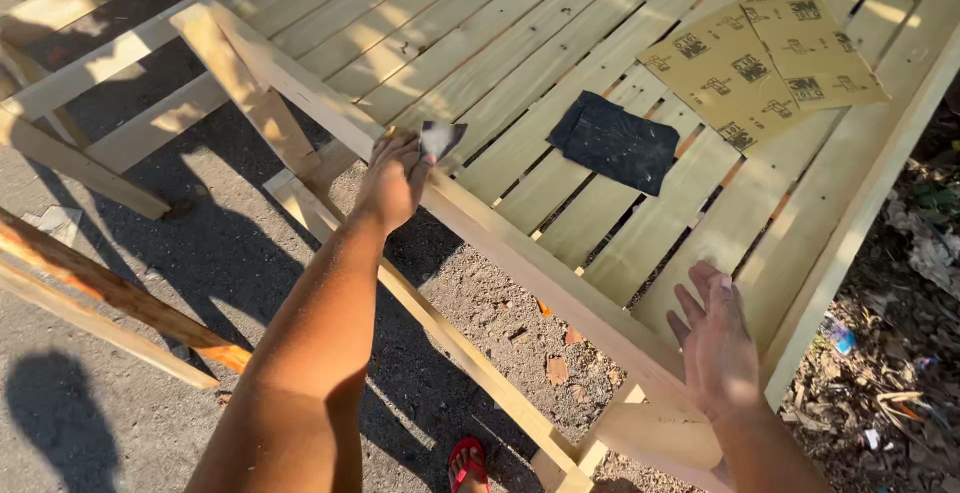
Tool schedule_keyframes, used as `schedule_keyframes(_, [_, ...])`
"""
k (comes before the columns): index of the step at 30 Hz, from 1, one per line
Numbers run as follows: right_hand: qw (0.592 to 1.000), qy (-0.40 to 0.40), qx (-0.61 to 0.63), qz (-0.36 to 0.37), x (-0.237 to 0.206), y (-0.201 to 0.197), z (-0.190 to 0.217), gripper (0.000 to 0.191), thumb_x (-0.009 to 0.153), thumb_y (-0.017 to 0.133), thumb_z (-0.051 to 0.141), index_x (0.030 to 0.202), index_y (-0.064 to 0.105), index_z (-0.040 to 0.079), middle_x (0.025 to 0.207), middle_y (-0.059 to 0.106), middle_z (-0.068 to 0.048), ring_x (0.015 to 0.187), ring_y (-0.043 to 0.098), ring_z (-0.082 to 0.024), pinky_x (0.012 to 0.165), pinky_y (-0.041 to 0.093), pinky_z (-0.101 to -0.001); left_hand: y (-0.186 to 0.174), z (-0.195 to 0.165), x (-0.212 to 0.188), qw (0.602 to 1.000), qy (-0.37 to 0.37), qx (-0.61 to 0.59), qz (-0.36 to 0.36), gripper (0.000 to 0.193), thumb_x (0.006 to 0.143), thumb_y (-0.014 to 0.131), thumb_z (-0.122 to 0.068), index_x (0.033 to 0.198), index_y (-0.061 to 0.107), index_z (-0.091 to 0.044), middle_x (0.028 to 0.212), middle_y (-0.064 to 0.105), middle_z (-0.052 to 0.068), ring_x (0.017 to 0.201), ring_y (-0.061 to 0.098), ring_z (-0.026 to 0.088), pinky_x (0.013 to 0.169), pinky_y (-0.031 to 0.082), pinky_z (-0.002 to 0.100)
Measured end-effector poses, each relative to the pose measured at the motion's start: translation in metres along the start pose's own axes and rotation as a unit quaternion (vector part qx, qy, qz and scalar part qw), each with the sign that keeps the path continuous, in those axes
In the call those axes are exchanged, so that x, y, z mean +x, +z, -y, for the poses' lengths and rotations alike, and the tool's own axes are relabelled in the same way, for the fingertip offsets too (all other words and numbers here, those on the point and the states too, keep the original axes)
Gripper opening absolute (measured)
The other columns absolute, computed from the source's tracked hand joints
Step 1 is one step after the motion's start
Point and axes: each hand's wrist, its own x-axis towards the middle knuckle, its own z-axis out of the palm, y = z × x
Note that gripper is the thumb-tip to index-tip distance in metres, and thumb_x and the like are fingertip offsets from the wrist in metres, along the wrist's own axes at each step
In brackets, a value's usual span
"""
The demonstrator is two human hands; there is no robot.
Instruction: The person sands a slatted wooden bench frame outdoors, first working on the lower edge and legs with a dark sanding block, then sanding the seat slats and the curved backrest by hand with sheets of sandpaper, moving progressively across the slats and edges.
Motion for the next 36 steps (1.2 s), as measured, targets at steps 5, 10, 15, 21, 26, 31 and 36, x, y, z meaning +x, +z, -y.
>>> schedule_keyframes(5, [0.988, -0.059, -0.115, -0.083, -0.031, -0.034, 0.014, 0.067, 0.103, 0.029, 0.055, 0.149, 0.043, 0.009, 0.158, 0.044, -0.009, 0.150, 0.037, -0.028, 0.122, 0.027, -0.0437, -0.002, -0.045, 0.009, 0.968, 0.055, 0.091, 0.229, 0.033, 0.106, 0.048, -0.026, 0.096, 0.074, -0.008, 0.096, 0.075, 0.015, 0.106, 0.064, 0.037, 0.115, 0.036, 0.052])
schedule_keyframes(10, [0.980, -0.079, -0.133, -0.122, -0.053, -0.057, 0.005, 0.063, 0.103, 0.033, 0.053, 0.148, 0.044, 0.010, 0.154, 0.047, -0.008, 0.148, 0.039, -0.025, 0.121, 0.028, -0.0426, 0.047, -0.194, -0.003, 0.891, 0.145, -0.022, 0.430, 0.034, 0.104, 0.047, -0.040, 0.095, 0.069, -0.016, 0.085, 0.073, 0.011, 0.079, 0.070, 0.036, 0.076, 0.052, 0.054])
schedule_keyframes(15, [0.961, -0.162, -0.182, -0.128, -0.070, -0.071, 0.000, 0.052, 0.106, 0.043, 0.043, 0.143, 0.052, 0.007, 0.144, 0.053, -0.011, 0.138, 0.044, -0.021, 0.117, 0.031, -0.0387, 0.111, -0.341, -0.015, 0.810, 0.185, -0.111, 0.546, 0.038, 0.100, 0.045, -0.048, 0.118, 0.072, -0.030, 0.111, 0.075, 0.004, 0.101, 0.071, 0.031, 0.088, 0.055, 0.048])
schedule_keyframes(21, [0.936, -0.141, -0.225, -0.229, -0.082, -0.063, -0.002, 0.046, 0.107, 0.048, 0.037, 0.142, 0.055, 0.008, 0.126, 0.061, -0.013, 0.117, 0.053, -0.021, 0.102, 0.042, -0.0361, 0.115, -0.355, -0.020, 0.793, 0.139, -0.088, 0.587, 0.043, 0.104, 0.037, -0.046, 0.113, 0.075, -0.027, 0.109, 0.077, 0.004, 0.103, 0.071, 0.030, 0.090, 0.055, 0.047])
schedule_keyframes(26, [0.888, -0.223, -0.307, -0.259, -0.060, -0.030, -0.017, 0.045, 0.110, 0.050, 0.033, 0.140, 0.055, 0.000, 0.130, 0.063, -0.020, 0.124, 0.057, -0.026, 0.108, 0.042, -0.0385, 0.082, -0.229, 0.002, 0.818, 0.160, -0.110, 0.541, 0.049, 0.105, 0.040, -0.046, 0.105, 0.076, -0.013, 0.097, 0.076, 0.014, 0.096, 0.071, 0.035, 0.089, 0.053, 0.049])
schedule_keyframes(31, [0.793, -0.269, -0.435, -0.331, -0.029, -0.001, -0.035, 0.042, 0.113, 0.052, 0.029, 0.140, 0.058, -0.004, 0.137, 0.062, -0.027, 0.129, 0.054, -0.040, 0.109, 0.040, -0.0456, 0.023, -0.021, 0.056, 0.776, 0.001, 0.053, 0.629, 0.064, 0.107, 0.034, -0.052, 0.096, 0.072, 0.000, 0.089, 0.073, 0.016, 0.091, 0.072, 0.032, 0.093, 0.051, 0.048])
schedule_keyframes(36, [0.821, -0.234, -0.344, -0.392, -0.033, 0.008, -0.039, 0.044, 0.111, 0.052, 0.031, 0.140, 0.056, -0.002, 0.133, 0.061, -0.024, 0.119, 0.059, -0.032, 0.103, 0.046, -0.0415, -0.043, 0.119, 0.098, 0.799, -0.126, 0.159, 0.567, 0.050, 0.102, 0.047, -0.058, 0.124, 0.074, -0.022, 0.113, 0.078, 0.012, 0.108, 0.071, 0.031, 0.099, 0.052, 0.043])
